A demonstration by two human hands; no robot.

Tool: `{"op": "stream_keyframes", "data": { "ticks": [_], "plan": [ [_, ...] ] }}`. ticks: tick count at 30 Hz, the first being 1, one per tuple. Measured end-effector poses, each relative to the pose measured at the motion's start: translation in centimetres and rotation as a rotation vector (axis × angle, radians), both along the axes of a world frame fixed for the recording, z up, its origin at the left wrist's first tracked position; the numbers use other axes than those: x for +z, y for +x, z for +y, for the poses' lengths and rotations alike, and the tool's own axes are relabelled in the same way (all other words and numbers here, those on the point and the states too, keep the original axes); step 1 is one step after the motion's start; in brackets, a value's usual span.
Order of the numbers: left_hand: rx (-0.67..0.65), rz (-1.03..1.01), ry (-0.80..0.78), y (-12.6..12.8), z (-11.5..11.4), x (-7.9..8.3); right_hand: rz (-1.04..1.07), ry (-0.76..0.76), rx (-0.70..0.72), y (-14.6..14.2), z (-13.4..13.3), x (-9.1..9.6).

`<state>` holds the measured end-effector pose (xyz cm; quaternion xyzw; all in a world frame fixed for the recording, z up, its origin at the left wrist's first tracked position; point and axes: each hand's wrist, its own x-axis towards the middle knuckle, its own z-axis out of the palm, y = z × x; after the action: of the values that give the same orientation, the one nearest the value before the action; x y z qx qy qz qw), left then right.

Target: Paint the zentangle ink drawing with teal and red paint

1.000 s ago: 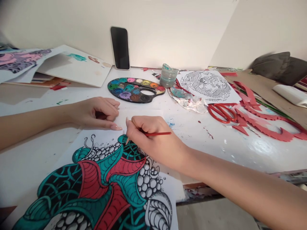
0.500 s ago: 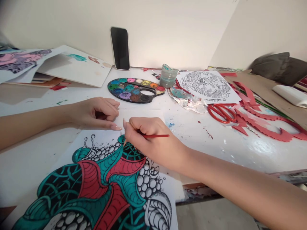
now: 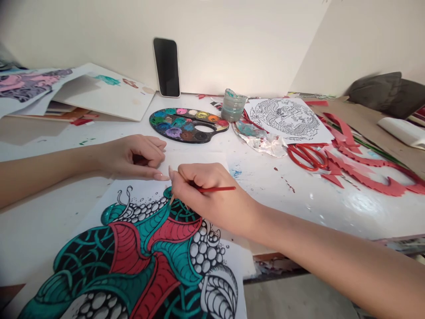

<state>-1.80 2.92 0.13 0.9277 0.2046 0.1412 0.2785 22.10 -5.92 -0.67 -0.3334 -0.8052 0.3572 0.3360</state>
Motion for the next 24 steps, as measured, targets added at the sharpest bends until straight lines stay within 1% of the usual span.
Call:
{"op": "stream_keyframes", "data": {
  "ticks": [11,15,24],
  "plan": [
    [0.001,0.007,0.001,-0.13,0.09,-0.22,0.024,-0.049,0.009,-0.19,-0.12,0.19],
    [0.004,-0.006,0.001,-0.14,0.08,-0.22,0.032,-0.059,-0.020,-0.24,-0.05,0.28],
    [-0.014,-0.005,0.008,-0.21,0.14,-0.23,0.022,-0.078,-0.036,-0.28,-0.29,0.37]
  ]
}}
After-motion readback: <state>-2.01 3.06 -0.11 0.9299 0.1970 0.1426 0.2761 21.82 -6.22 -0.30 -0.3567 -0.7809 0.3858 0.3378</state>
